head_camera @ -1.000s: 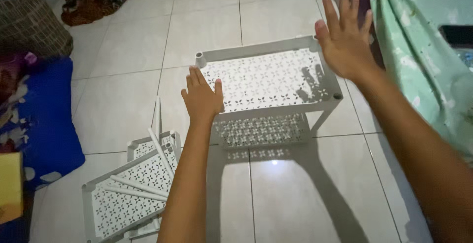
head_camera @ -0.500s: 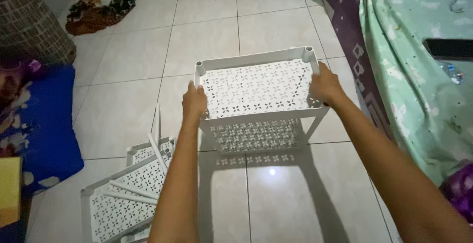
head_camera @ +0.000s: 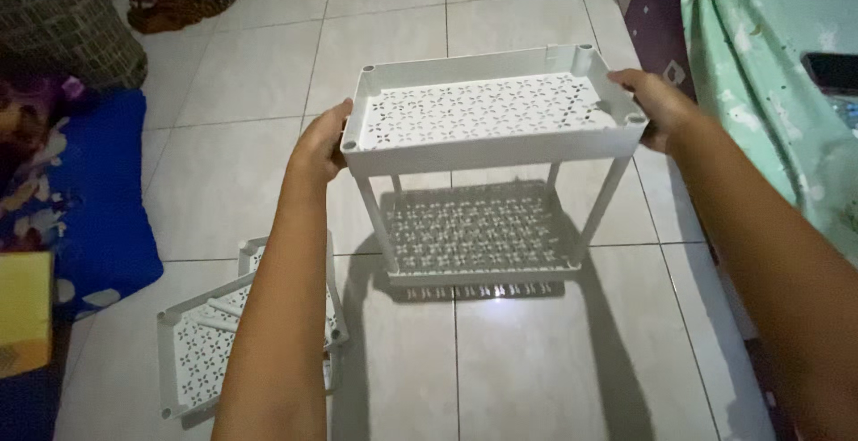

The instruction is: The person assembles a white plastic storage rack by inserting vertical poles into the corners of perforated trays and stacking additional trays on top. The person handles the trays and poles by hand, aligning and pressing them together to form a multi-tiered unit.

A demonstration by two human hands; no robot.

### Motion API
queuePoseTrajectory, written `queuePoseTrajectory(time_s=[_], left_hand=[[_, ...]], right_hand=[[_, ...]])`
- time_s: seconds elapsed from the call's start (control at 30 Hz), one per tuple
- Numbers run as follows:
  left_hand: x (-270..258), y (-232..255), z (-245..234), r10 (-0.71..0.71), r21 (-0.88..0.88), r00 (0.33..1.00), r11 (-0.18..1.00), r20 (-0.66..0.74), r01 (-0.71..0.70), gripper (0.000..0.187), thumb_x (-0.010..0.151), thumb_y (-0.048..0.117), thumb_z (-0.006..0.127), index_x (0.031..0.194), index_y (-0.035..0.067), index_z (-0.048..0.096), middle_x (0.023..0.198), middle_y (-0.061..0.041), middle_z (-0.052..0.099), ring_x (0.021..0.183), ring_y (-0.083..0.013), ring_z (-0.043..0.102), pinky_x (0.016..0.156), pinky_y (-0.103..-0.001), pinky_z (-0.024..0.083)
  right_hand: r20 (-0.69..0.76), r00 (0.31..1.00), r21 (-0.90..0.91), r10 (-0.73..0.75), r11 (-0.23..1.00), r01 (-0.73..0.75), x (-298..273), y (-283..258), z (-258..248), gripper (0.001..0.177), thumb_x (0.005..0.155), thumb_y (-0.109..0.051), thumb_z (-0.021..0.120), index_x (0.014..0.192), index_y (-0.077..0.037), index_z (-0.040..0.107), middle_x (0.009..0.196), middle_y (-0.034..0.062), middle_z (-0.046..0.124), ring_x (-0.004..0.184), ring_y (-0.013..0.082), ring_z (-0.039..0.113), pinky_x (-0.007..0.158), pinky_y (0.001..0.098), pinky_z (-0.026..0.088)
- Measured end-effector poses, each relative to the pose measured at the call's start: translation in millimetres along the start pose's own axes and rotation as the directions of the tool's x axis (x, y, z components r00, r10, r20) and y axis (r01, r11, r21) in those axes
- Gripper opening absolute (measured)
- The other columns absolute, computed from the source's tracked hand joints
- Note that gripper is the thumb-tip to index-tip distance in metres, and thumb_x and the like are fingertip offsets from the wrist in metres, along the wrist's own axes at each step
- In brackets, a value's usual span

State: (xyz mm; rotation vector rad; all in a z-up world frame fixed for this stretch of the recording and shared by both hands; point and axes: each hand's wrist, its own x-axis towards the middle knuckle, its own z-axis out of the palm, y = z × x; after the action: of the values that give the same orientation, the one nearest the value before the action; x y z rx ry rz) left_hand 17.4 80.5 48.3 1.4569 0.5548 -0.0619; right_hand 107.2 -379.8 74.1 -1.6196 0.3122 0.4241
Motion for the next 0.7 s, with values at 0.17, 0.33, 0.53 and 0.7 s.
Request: queuePoseTrajectory(time_s=[0.17, 0.33, 0.53, 0.7], left_hand=[[-19, 34, 7, -0.032, 0.076, 0.992, 0.996, -0.122, 0.041, 0.044, 0.101, 0.038, 0.052, 0.124, 0.003, 0.066, 0.113, -0.013, 0.069, 0.094, -0.0215, 0.068, 0.073, -0.036, 0.058], [-8, 16, 0, -0.043, 0.194, 0.99, 0.979, -0.134, 0.069, 0.046, 0.101, 0.041, 0.046, 0.123, 0.005, 0.065, 0.113, -0.015, 0.072, 0.094, -0.0232, 0.071, 0.073, -0.038, 0.06], [11, -10, -3, 0.038, 0.074, 0.994, 0.997, -0.098, -0.031, 0.053, 0.099, 0.045, 0.046, 0.122, 0.003, 0.068, 0.107, -0.011, 0.073, 0.09, -0.0236, 0.069, 0.067, -0.04, 0.052], [0, -8, 5, 0.079, 0.092, 0.967, 0.994, -0.242, -0.058, 0.067, 0.097, 0.06, 0.056, 0.118, -0.003, 0.066, 0.103, -0.012, 0.071, 0.087, -0.0257, 0.068, 0.067, -0.043, 0.052]], right_hand=[[-0.117, 0.992, -0.047, 0.041, 0.998, -0.047, -18, -29, 3, 0.052, 0.096, -0.037, 0.06, 0.135, -0.003, 0.056, 0.128, 0.0168, 0.064, 0.109, 0.0217, 0.067, 0.096, 0.0359, 0.055], [-0.032, 0.999, -0.148, 0.039, 0.988, -0.043, -21, -20, 3, 0.05, 0.101, -0.035, 0.052, 0.14, -0.003, 0.054, 0.128, 0.0214, 0.066, 0.11, 0.0229, 0.068, 0.098, 0.0347, 0.054], [-0.085, 0.996, -0.165, -0.031, 0.986, 0.017, -15, -4, 8, 0.053, 0.106, -0.036, 0.046, 0.15, -0.005, 0.048, 0.139, 0.0215, 0.057, 0.127, 0.0307, 0.059, 0.105, 0.0451, 0.048], [-0.14, 0.969, -0.215, -0.203, 0.962, 0.171, -14, 4, 9, 0.059, 0.106, -0.048, 0.047, 0.151, -0.009, 0.05, 0.146, 0.0192, 0.05, 0.133, 0.0331, 0.047, 0.109, 0.0449, 0.037]])
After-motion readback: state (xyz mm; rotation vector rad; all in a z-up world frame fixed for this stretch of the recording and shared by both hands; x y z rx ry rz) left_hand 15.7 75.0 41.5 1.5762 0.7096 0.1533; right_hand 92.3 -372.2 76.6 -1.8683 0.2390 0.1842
